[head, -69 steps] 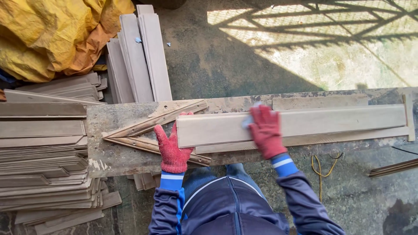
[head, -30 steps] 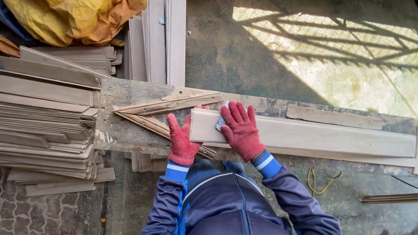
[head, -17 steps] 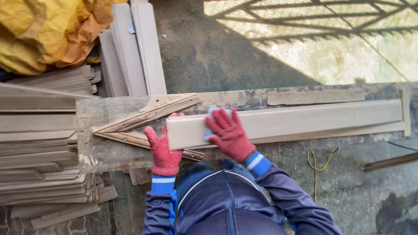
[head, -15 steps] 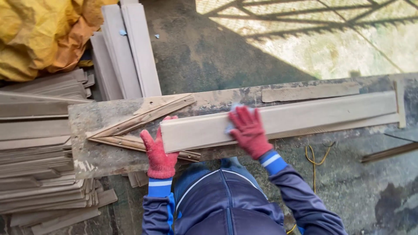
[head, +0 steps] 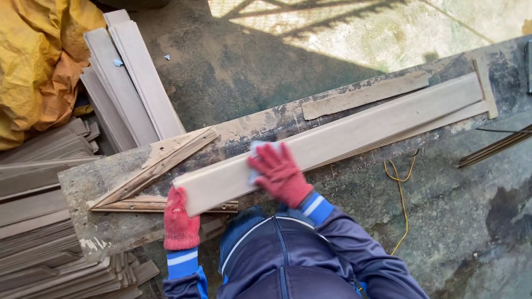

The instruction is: The person is sanding a long piece of wood using sandpaper and then an electric power sander.

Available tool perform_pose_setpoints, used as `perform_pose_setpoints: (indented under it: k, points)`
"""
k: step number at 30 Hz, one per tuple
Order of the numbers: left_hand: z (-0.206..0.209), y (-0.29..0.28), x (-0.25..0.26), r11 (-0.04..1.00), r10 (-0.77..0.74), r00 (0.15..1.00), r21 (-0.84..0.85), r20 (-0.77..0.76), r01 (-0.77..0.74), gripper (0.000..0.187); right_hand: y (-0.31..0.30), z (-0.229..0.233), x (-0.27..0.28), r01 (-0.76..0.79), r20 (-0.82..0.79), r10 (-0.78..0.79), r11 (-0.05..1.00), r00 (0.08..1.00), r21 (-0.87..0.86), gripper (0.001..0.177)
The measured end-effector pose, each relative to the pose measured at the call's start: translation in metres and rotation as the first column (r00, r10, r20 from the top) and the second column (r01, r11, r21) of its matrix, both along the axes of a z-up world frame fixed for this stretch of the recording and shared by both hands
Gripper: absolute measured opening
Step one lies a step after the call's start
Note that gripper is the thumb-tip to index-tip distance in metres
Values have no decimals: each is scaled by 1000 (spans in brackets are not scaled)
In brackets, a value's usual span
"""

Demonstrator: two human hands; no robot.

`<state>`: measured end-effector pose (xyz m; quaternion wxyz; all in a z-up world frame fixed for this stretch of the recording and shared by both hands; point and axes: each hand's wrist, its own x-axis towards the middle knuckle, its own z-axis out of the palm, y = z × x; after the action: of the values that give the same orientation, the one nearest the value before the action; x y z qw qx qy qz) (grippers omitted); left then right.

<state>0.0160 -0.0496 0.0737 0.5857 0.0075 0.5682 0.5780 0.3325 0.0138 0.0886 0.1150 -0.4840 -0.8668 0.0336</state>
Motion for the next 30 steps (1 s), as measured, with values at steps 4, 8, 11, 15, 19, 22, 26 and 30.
perform_pose_setpoints:
  k: [4,8,11,15,19,22,26,30]
  points:
    - [-24,-25,0,894,-305,639,19,-706,447,47,7,-35,157,413,241,-393,910,887,-35,66]
    - [-65,-25,-9,972,-113,976,-222,-187,70,44,7,-67,220,820,332,-753,550,568,-155,71]
    - [-39,3,1,979,-68,983,-200,-168,33,46,2,-28,94,632,353,-558,763,751,-138,73]
    - [-80,-21,-39,689,-237,-37,-195,-971,698,101,-34,-26,5,217,156,-196,968,968,-127,70]
    - [-47,4,-18,981,-21,994,-192,-104,0,38,-17,-30,93,373,234,-338,919,912,-129,67]
    - [-38,10,-10,981,77,997,-180,-2,-76,35,0,-34,169,688,296,-627,701,720,-188,73]
    - [56,53,29,967,225,968,-151,111,-207,35,16,-29,127,845,235,-812,507,535,-170,71]
    - [-49,14,-17,796,-208,97,-111,-973,596,110,4,-20,-26,421,102,-411,902,906,-96,71]
